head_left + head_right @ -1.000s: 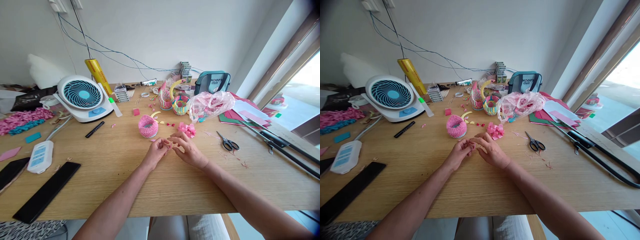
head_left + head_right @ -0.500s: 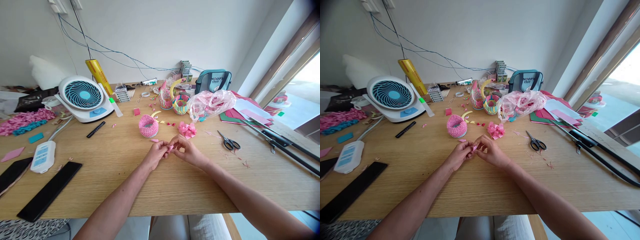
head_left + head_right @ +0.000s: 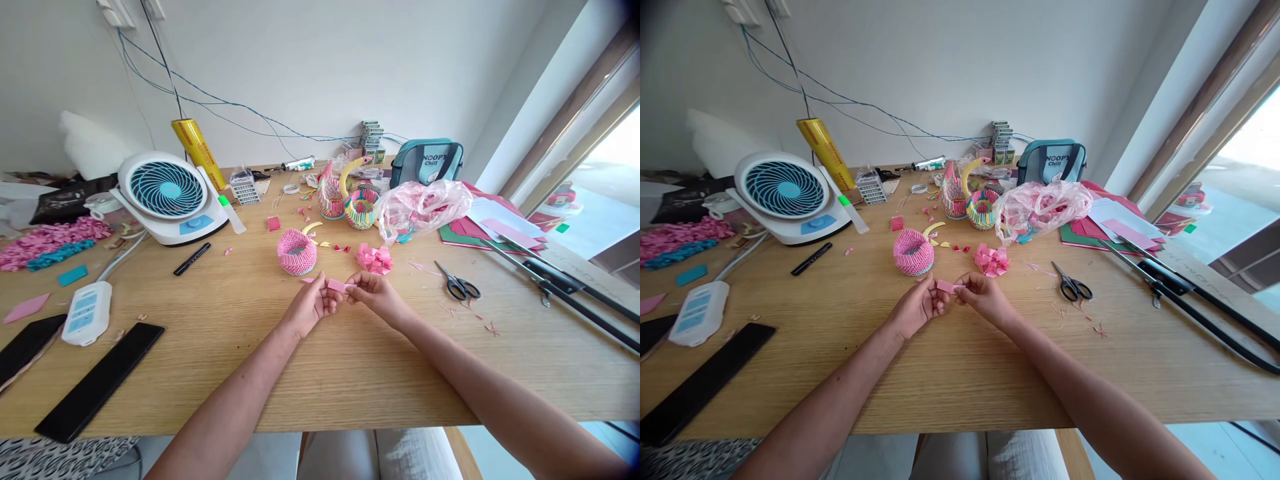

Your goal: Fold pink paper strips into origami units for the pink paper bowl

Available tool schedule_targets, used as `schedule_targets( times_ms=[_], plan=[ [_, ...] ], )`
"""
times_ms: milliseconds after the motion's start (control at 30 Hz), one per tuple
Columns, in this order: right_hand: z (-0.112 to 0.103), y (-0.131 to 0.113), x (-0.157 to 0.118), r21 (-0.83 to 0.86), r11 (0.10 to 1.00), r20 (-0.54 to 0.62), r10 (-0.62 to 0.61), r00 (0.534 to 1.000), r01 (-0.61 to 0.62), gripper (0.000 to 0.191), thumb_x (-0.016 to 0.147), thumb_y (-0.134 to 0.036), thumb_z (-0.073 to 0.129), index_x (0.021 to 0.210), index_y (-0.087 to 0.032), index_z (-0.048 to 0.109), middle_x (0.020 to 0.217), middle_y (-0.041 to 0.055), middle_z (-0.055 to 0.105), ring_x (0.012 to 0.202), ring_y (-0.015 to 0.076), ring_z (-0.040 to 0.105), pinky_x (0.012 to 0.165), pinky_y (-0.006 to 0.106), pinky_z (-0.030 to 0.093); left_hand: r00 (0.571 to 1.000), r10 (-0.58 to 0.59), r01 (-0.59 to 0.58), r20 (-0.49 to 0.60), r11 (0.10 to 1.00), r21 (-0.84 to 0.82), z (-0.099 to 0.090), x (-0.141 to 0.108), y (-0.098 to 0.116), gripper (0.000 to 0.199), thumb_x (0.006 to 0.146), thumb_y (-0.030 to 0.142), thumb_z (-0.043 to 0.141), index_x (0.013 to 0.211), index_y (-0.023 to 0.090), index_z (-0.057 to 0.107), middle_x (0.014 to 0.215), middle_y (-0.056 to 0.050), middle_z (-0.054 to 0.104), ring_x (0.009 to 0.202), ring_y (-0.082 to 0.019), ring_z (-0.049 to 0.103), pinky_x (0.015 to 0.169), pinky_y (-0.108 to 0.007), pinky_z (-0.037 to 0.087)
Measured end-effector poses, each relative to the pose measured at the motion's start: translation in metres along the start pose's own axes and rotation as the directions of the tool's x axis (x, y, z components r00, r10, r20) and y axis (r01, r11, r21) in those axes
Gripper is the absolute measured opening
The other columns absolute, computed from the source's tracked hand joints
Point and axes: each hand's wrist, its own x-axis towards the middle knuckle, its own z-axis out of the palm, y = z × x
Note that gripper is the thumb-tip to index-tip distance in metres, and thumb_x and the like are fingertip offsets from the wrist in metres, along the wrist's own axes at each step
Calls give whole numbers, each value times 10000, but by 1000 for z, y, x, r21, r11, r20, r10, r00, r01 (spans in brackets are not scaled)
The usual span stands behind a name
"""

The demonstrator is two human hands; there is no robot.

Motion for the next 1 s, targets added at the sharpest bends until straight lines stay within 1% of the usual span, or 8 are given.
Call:
schedule_targets(
  times_ms=[100,233,433,567,667,800,900,1000],
  plan=[
    [2,-2,0,159,983,-46,96,994,-88,391,695,-517,755,771,-177,577,676,-9,638,588,110,584,602,264,493,999,37,-37,17,999,-12,1,-1,1,426,732,541,707,795,132,606,710,-31,609,550,-69,503,517,-197,414],
    [6,-5,-2,224,971,-41,95,995,-84,395,687,-493,772,793,-181,555,711,-9,657,582,99,600,588,252,498,995,104,-103,1,985,137,5,-3,-3,330,669,385,803,800,127,645,686,20,528,579,-49,440,534,-174,384],
    [7,0,-1,171,985,-53,1,999,9,397,731,-502,733,886,-218,502,649,-43,611,557,120,603,565,270,491,977,201,-174,-68,943,283,7,-3,-7,306,694,409,756,773,135,645,620,41,467,560,-64,405,529,-197,350],
    [6,-3,-6,69,991,-39,-110,993,113,306,849,-507,605,917,-224,510,737,-19,597,638,127,609,640,293,507,960,267,-225,-82,913,339,6,-2,-6,258,728,379,710,715,141,610,587,41,473,546,-71,412,527,-206,338],
    [6,-6,-9,3,988,-28,-152,988,152,267,907,-481,532,932,-216,550,814,6,582,725,130,604,712,300,513,950,303,-249,-78,883,398,5,-1,-4,227,758,359,669,715,143,613,572,36,479,540,-80,411,525,-214,324],
    [6,-2,-7,55,992,-45,-115,992,117,309,863,-491,600,1018,-229,550,848,11,611,729,136,617,716,310,531,914,405,-322,-34,772,548,4,-1,-2,196,790,343,629,738,153,633,569,39,455,547,-93,396,530,-225,311],
    [6,4,-3,58,994,-52,-87,995,90,333,787,-504,687,887,-205,579,768,9,630,698,140,622,690,304,539,885,465,-364,-11,706,607,4,-1,-2,174,790,327,632,750,158,637,581,42,458,553,-94,389,549,-227,318],
    [6,6,-1,57,996,-83,-57,995,62,357,743,-515,722,791,-192,579,715,7,637,656,137,620,657,297,537,885,465,-382,25,693,612,6,-2,-1,171,801,321,621,781,155,654,641,21,530,577,-99,422,570,-226,343]
  ],
)
